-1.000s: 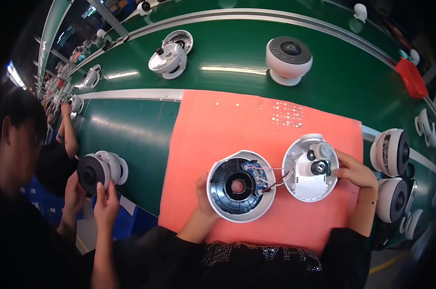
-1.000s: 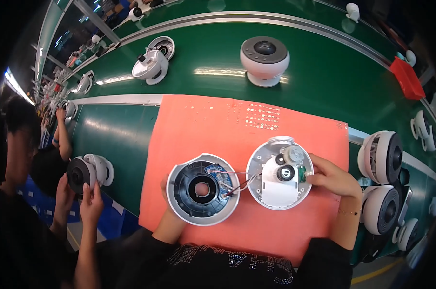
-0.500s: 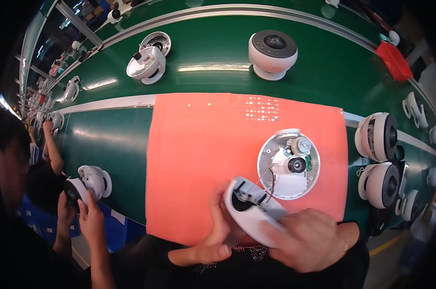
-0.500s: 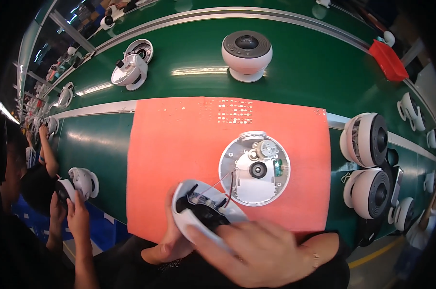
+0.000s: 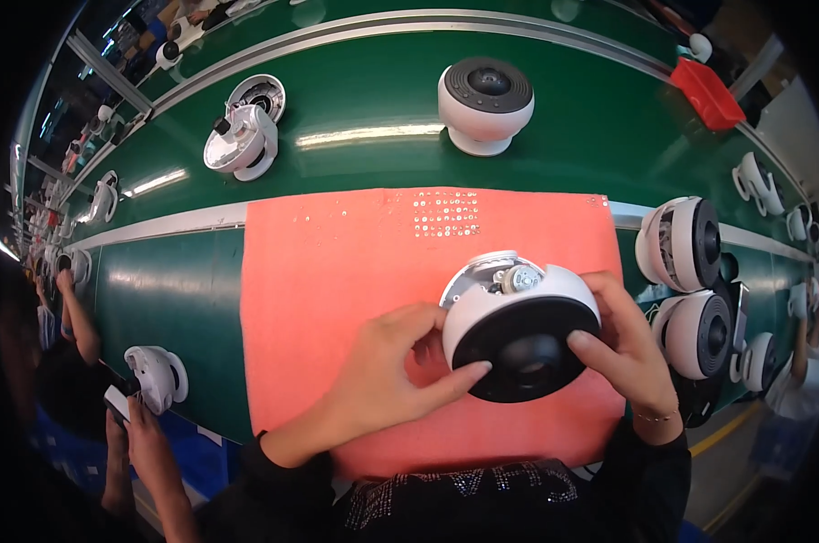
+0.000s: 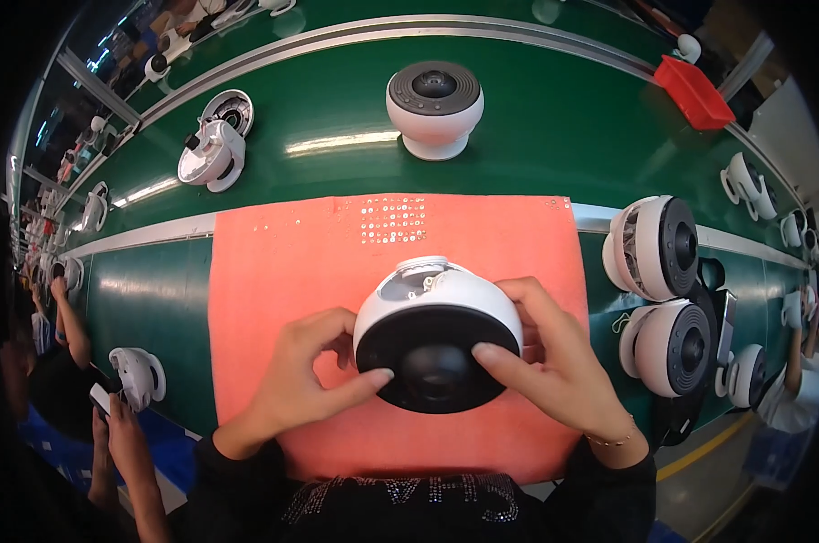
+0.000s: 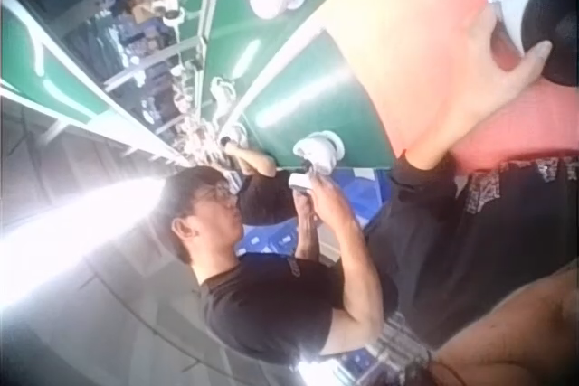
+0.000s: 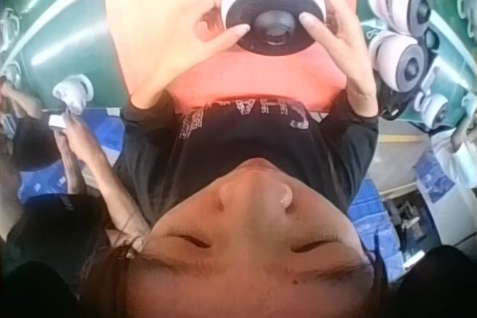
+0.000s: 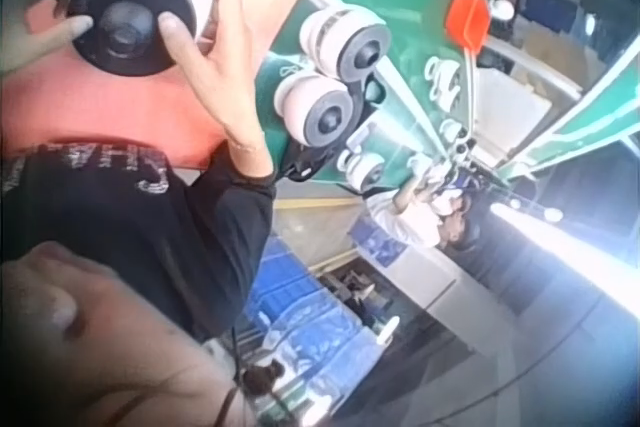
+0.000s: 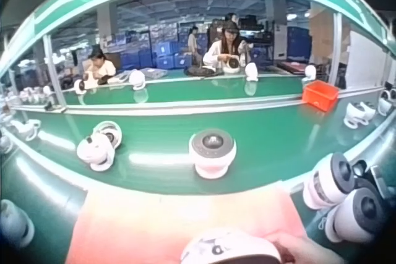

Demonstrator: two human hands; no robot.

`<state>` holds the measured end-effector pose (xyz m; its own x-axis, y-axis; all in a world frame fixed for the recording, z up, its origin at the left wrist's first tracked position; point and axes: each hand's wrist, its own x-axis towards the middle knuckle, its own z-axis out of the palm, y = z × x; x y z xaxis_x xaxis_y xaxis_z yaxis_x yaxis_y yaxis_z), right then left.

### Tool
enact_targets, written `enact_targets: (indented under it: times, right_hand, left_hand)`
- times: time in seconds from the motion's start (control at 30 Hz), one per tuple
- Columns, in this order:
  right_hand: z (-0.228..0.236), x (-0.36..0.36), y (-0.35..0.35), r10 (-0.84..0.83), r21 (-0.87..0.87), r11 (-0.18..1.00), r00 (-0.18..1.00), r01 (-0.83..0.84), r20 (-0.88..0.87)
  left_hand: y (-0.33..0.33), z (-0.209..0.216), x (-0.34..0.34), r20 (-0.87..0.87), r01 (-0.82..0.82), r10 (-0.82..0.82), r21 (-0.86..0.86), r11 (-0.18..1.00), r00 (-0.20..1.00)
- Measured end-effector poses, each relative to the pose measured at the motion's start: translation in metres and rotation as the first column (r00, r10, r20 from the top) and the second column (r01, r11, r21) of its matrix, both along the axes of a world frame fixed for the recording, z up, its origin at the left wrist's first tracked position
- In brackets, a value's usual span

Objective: Assembling electronic security camera components on a factory production line.

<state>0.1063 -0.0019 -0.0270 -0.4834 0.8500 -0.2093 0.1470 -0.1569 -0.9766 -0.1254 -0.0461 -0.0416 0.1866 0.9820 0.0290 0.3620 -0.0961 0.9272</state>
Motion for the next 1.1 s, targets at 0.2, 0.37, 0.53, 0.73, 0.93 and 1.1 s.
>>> enact_targets:
  times: [0.2,0.37,0.53,0.73,0.93,1.1]
  right_hand:
    - [-0.033,0.015,0.044,-0.010,0.035,0.999,1.000,0.010,0.008]
    - [-0.043,0.022,0.071,-0.032,0.202,0.979,0.981,-0.007,0.190]
    - [-0.047,0.015,0.080,-0.103,0.484,0.865,0.901,-0.128,0.422]
    - [-0.050,0.015,0.079,-0.075,0.545,0.758,0.781,-0.360,0.620]
    - [-0.033,0.004,0.066,-0.120,0.809,0.472,0.884,-0.349,0.451]
    - [-0.024,-0.008,0.062,0.075,0.717,0.418,0.808,-0.558,0.585]
  left_hand:
    - [0.045,-0.011,0.018,-0.277,0.070,-0.055,0.045,0.997,0.959]
    - [0.078,-0.014,0.019,-0.442,0.141,-0.152,-0.058,0.988,0.884]
    - [0.087,-0.015,0.013,-0.505,0.185,-0.190,-0.061,0.981,0.842]
    - [0.087,-0.017,0.007,-0.520,0.209,-0.236,-0.112,0.972,0.821]
    - [0.092,-0.022,0.007,-0.469,0.178,-0.206,-0.104,0.979,0.859]
    - [0.089,-0.028,0.003,-0.474,0.190,-0.182,-0.031,0.981,0.862]
